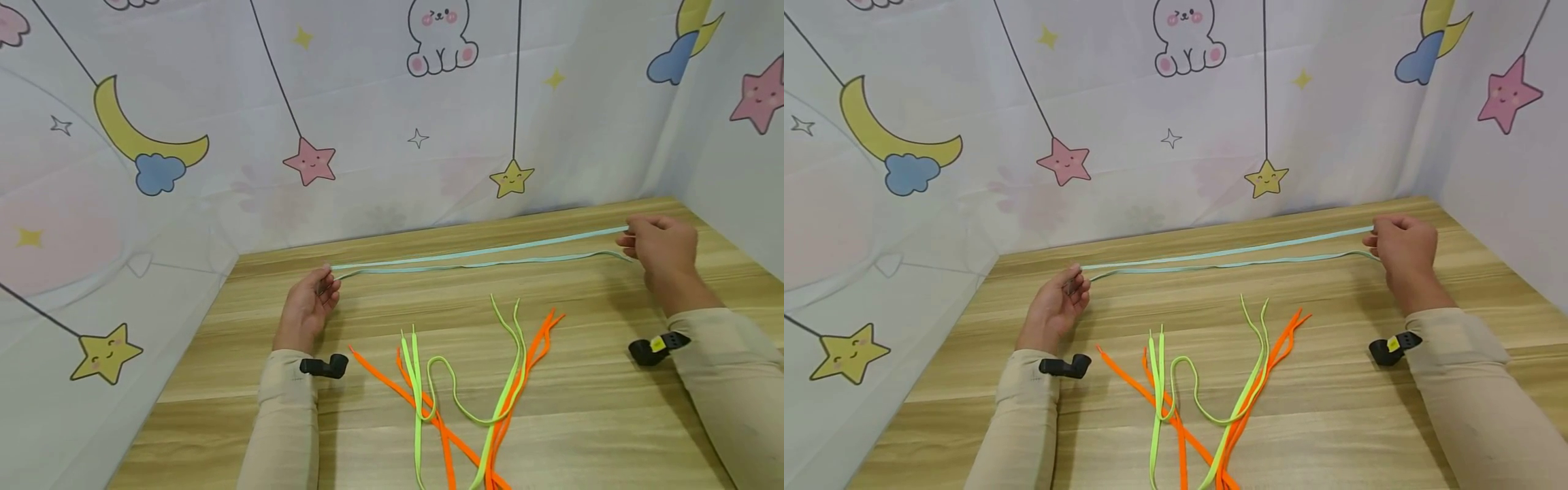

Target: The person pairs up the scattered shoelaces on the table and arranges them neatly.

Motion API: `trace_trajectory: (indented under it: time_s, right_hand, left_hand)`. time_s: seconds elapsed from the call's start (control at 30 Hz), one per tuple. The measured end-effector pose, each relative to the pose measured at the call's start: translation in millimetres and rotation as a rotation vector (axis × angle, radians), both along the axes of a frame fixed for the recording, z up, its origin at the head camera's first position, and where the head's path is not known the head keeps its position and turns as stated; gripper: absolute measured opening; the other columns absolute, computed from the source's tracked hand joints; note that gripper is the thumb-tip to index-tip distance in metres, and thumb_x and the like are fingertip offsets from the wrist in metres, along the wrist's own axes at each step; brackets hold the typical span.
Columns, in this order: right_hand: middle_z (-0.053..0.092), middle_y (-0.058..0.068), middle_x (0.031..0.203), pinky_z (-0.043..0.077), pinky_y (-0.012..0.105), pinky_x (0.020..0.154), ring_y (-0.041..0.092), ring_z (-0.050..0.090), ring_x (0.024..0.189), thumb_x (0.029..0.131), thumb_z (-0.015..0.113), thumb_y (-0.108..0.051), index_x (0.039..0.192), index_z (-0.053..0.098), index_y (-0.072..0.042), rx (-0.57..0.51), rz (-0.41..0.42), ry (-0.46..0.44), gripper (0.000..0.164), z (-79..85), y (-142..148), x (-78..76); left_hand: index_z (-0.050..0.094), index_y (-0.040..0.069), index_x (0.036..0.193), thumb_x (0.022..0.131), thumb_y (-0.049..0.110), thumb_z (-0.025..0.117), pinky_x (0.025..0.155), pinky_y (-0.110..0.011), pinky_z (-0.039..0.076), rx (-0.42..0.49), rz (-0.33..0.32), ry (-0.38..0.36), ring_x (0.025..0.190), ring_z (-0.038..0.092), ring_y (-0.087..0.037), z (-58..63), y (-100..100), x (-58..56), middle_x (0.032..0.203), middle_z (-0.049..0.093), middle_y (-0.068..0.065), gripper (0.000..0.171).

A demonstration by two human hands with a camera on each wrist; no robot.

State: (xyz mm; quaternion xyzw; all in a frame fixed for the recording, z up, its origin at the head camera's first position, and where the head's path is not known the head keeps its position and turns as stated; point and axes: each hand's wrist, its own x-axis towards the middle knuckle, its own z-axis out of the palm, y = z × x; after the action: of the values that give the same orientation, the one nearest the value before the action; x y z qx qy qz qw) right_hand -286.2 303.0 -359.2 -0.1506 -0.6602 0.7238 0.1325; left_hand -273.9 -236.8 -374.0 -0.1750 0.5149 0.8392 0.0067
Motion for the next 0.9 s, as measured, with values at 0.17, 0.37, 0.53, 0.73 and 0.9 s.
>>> trace_trajectory:
  time_s: [0.17, 0.37, 0.53, 0.73, 0.9]
  right_hand:
    - [0.064, -0.01, 0.089, 0.056, 0.019, 0.066, 0.002, 0.067, 0.072, 0.098, 0.064, -0.03, 0.097, 0.069, -0.025, 0.099, 0.046, -0.05, 0.008, -2.0, 1.0, 0.1]
    - [0.065, -0.014, 0.085, 0.057, 0.02, 0.068, 0.002, 0.068, 0.073, 0.099, 0.062, -0.033, 0.103, 0.065, -0.023, 0.173, 0.098, -0.075, 0.011, -4.0, 1.8, -3.1]
    - [0.066, -0.015, 0.083, 0.057, 0.02, 0.068, 0.002, 0.069, 0.074, 0.1, 0.06, -0.029, 0.103, 0.065, -0.02, 0.174, 0.118, -0.097, 0.011, -3.5, 1.9, -4.0]
    - [0.064, -0.016, 0.085, 0.057, 0.021, 0.069, 0.002, 0.07, 0.074, 0.1, 0.059, -0.029, 0.105, 0.063, -0.017, 0.171, 0.131, -0.108, 0.014, -2.5, 2.0, -3.9]
    - [0.061, -0.018, 0.088, 0.057, 0.022, 0.07, 0.0, 0.069, 0.075, 0.101, 0.055, -0.027, 0.104, 0.063, -0.016, 0.235, 0.126, -0.132, 0.014, -2.6, 2.2, -3.4]
  left_hand:
    - [0.06, 0.004, 0.117, 0.099, 0.019, 0.067, 0.063, -0.019, 0.053, -0.034, 0.012, -0.03, 0.073, 0.065, -0.011, -1.4, -1.1, 0.8, 0.083, 0.065, 0.001, 0.025]
    - [0.058, 0.005, 0.12, 0.1, 0.018, 0.064, 0.064, -0.019, 0.053, -0.04, 0.01, -0.031, 0.075, 0.065, -0.01, -2.9, -1.4, 1.8, 0.091, 0.066, 0.0, 0.025]
    - [0.054, 0.002, 0.129, 0.101, 0.019, 0.063, 0.062, -0.019, 0.052, -0.028, 0.009, -0.038, 0.074, 0.065, -0.009, -2.7, -0.2, -0.4, 0.09, 0.067, 0.0, 0.034]
    - [0.055, 0.002, 0.133, 0.102, 0.019, 0.062, 0.061, -0.019, 0.052, -0.026, 0.002, -0.042, 0.074, 0.066, -0.009, -3.3, 0.4, -2.2, 0.089, 0.068, 0.001, 0.036]
    - [0.054, 0.005, 0.137, 0.102, 0.019, 0.061, 0.063, -0.019, 0.052, -0.046, -0.016, -0.041, 0.075, 0.066, -0.009, -5.1, 0.4, -2.9, 0.089, 0.069, 0.002, 0.039]
